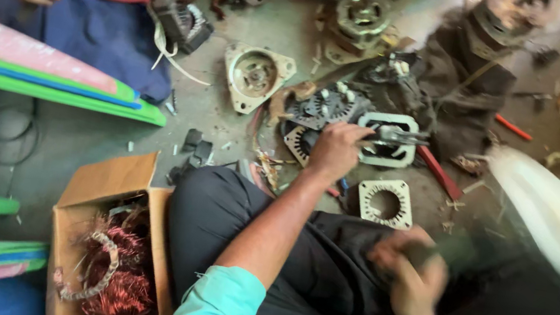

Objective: The person sits on the floor and dismantles old electric motor parts, using a metal tool to hammer and pry laminated stator cores and end brackets apart. They pull copper windings and place salvaged copper coils into a cardboard box beside them.

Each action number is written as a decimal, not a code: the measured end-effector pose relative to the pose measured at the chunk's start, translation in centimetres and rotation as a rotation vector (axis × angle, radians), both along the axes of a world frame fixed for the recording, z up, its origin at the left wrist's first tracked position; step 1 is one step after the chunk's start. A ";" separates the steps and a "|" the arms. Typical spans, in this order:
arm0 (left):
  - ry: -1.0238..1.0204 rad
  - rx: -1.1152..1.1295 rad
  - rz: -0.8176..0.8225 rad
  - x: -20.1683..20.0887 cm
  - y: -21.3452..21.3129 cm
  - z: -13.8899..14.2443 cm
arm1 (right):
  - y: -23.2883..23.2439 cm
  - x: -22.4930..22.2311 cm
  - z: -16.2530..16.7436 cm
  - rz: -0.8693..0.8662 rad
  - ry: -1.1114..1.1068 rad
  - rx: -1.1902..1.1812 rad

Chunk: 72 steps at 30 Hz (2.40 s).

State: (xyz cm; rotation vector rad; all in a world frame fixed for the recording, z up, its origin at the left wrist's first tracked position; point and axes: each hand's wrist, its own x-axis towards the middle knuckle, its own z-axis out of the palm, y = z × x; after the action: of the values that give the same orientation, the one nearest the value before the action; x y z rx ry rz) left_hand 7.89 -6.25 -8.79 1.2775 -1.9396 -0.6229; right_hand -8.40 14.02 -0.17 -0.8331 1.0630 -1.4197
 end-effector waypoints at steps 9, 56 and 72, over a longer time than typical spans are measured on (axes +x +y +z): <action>0.012 -0.014 -0.030 -0.2 0.2 0.6 | 0.3 -1.7 0.6 -0.103 -0.366 0.427; -0.136 -0.232 -0.071 -1.0 0.2 2.1 | -0.3 0.2 0.5 0.058 0.098 0.486; -0.052 -0.104 -0.040 0.5 0.9 2.1 | 0.6 0.8 1.0 -0.311 0.380 -0.699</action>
State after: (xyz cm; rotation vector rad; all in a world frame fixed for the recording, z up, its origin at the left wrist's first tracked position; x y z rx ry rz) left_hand 8.36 -5.35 -6.64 1.2041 -2.0172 -0.5062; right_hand -7.60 14.60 0.85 -1.5346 1.0048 -1.9959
